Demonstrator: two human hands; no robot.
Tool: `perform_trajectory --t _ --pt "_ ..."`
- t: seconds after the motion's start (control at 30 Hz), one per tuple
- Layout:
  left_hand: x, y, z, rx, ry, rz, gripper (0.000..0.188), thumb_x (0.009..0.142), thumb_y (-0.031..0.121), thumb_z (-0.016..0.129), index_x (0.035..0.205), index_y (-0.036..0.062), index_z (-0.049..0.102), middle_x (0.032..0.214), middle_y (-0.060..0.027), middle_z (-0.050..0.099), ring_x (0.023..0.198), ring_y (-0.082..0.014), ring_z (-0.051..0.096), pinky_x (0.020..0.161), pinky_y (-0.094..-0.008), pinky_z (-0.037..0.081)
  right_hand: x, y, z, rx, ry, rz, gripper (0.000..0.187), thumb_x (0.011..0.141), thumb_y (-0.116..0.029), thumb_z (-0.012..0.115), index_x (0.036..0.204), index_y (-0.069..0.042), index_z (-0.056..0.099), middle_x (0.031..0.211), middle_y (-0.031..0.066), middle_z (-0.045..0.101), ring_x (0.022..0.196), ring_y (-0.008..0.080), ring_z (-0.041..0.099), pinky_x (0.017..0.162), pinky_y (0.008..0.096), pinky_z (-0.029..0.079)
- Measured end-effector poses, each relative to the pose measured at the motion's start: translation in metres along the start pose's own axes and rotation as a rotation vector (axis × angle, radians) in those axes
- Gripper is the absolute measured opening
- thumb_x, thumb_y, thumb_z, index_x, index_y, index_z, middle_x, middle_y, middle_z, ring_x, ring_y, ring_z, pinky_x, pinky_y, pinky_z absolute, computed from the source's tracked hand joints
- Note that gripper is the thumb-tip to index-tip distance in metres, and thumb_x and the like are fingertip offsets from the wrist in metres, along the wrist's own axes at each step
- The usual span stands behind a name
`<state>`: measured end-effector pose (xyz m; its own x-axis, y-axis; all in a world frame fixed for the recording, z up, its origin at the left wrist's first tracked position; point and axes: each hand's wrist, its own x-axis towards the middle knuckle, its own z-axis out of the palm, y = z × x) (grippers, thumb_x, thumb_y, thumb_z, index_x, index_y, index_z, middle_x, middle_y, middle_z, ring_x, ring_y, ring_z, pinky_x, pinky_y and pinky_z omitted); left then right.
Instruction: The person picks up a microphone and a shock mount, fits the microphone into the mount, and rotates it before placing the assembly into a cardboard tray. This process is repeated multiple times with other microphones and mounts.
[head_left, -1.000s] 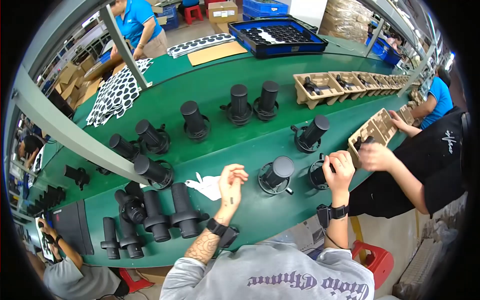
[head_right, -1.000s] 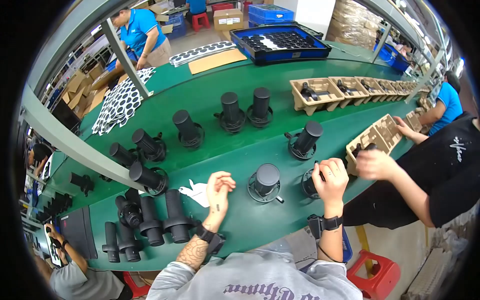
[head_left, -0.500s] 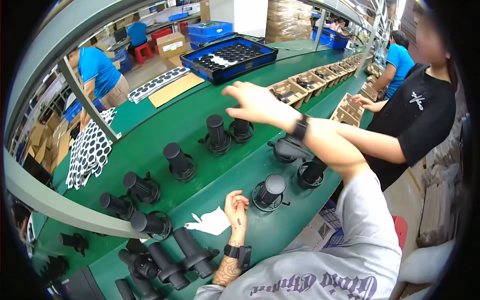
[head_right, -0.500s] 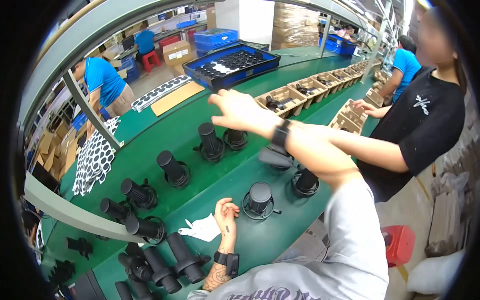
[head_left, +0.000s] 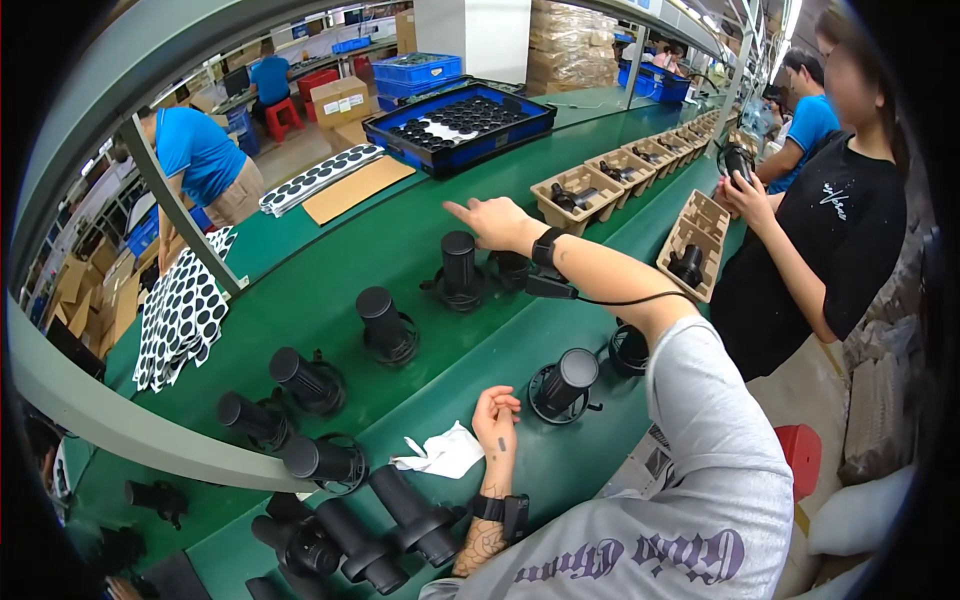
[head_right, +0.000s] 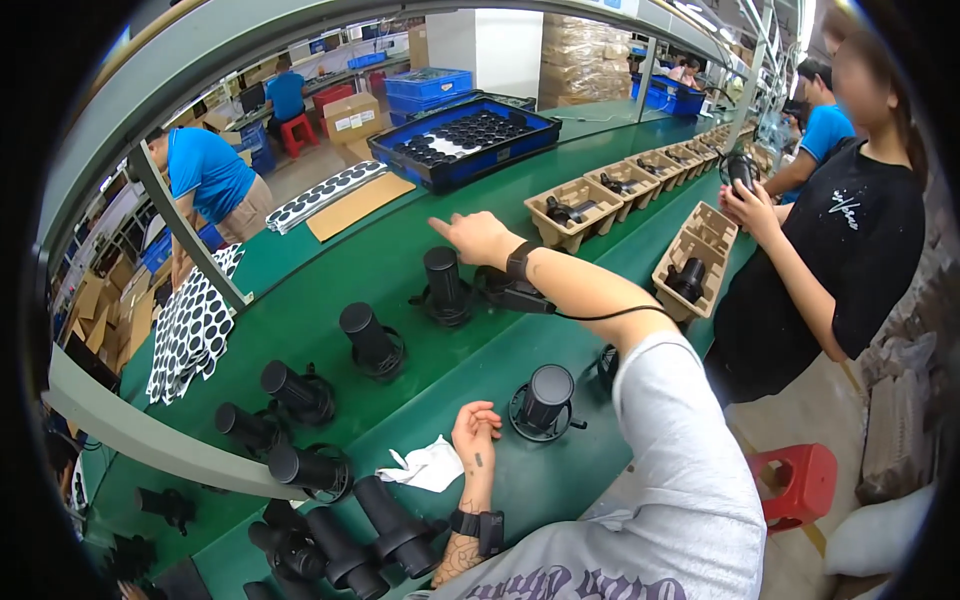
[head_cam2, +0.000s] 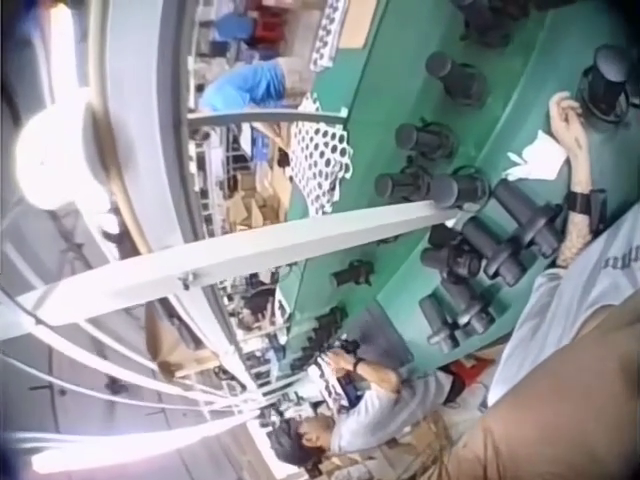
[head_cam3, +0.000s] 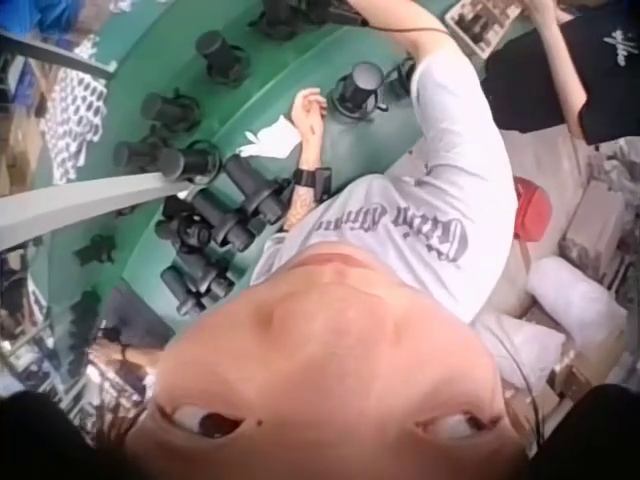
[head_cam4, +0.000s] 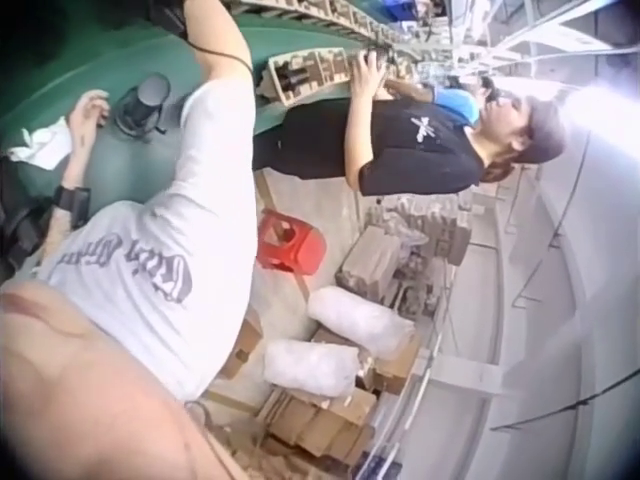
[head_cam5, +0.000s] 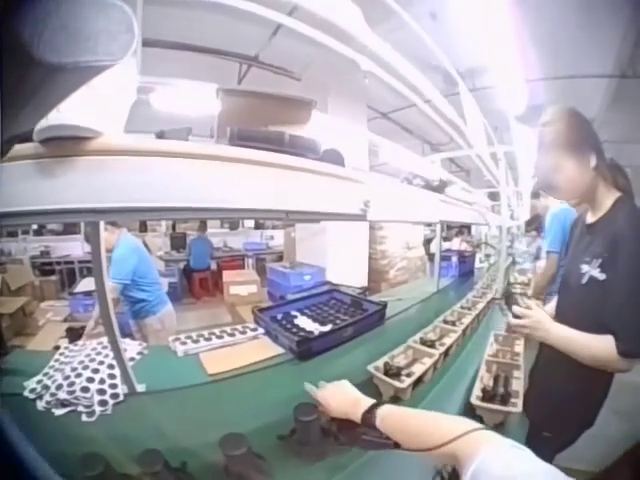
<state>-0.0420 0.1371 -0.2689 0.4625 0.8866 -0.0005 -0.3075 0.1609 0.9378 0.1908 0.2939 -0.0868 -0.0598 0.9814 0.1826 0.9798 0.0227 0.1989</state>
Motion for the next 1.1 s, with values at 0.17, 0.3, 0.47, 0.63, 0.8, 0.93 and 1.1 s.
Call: perform_trajectory --t 0.17,0.3,0.47,0.63,0.8,0.93,1.1 --pt "0.003 0.002 0.005 0.024 -0.012 -0.039 0.035 0.082 -0.013 0.037 0.105 0.0007 0.059 0.083 -0.0037 0.062 0.072 -0.0083 0.057 0.06 -0.0205 0.047 -0.002 -0.019 -0.043 0.035 -0.222 -0.168 0.108 0.062 -0.037 0.084 0.15 -0.018 0.024 0.107 0.0234 0.059 0.087 0.0389 0.065 0.074 0.0429 0.054" --pt "0.003 0.001 0.004 0.05 -0.021 -0.029 0.035 0.082 -0.013 0.037 0.104 0.001 0.059 0.084 -0.0035 0.062 0.072 -0.0079 0.057 0.059 -0.0197 0.046 0.017 -0.037 -0.027 0.013 -0.318 -0.199 0.086 0.062 -0.047 0.082 0.134 -0.011 0.05 0.109 0.0223 0.059 0.088 0.0376 0.065 0.074 0.0428 0.054" --pt "0.002 -0.004 0.002 0.046 -0.02 0.09 0.031 0.083 -0.012 0.038 0.103 0.0 0.059 0.082 -0.0038 0.062 0.07 -0.008 0.056 0.058 -0.0193 0.044 0.006 -0.031 -0.038 0.02 -0.1 -0.208 0.062 0.069 -0.042 0.079 0.116 -0.009 0.059 0.103 0.0182 0.06 0.086 0.035 0.066 0.07 0.0427 0.054" --pt "-0.011 0.013 0.008 0.106 0.125 0.301 0.021 0.087 -0.008 0.043 0.101 0.0006 0.057 0.078 -0.0023 0.059 0.068 -0.0075 0.053 0.058 -0.0195 0.043 -0.081 -0.005 -0.171 0.265 0.336 -0.181 0.047 0.075 -0.039 0.075 0.109 -0.009 0.062 0.097 0.013 0.062 0.089 0.0326 0.064 0.074 0.0405 0.053" --pt "-0.027 0.021 0.013 0.024 0.157 0.471 0.016 0.089 -0.006 0.046 0.099 0.0027 0.054 0.081 -0.0052 0.058 0.065 -0.0112 0.053 0.057 -0.0203 0.042 -0.238 -0.002 -0.253 1.007 0.498 0.148 0.054 0.073 -0.014 0.08 0.12 0.0 0.057 0.108 0.0089 0.062 0.096 0.0151 0.062 0.083 0.0265 0.051" --pt "-0.052 0.078 0.038 -0.157 0.027 0.543 0.009 0.089 0.001 0.051 0.098 0.0005 0.052 0.084 -0.0107 0.058 0.067 -0.0173 0.059 0.057 -0.0234 0.047 -0.325 -0.013 -0.195 1.296 0.785 0.134 0.076 0.068 -0.05 0.082 0.114 0.004 0.055 0.108 0.0161 0.06 0.101 0.0237 0.059 0.091 0.0348 0.046" --pt "-0.071 0.175 0.051 -0.035 -0.334 0.534 0.038 0.076 0.023 0.073 0.103 -0.002 0.061 0.098 -0.0141 0.063 0.075 -0.0199 0.066 0.06 -0.0238 0.051 -0.358 -0.031 -0.13 1.542 0.693 0.178 0.073 0.069 -0.057 0.079 0.108 0.001 0.056 0.102 0.0177 0.06 0.096 0.0258 0.059 0.084 0.0354 0.048"
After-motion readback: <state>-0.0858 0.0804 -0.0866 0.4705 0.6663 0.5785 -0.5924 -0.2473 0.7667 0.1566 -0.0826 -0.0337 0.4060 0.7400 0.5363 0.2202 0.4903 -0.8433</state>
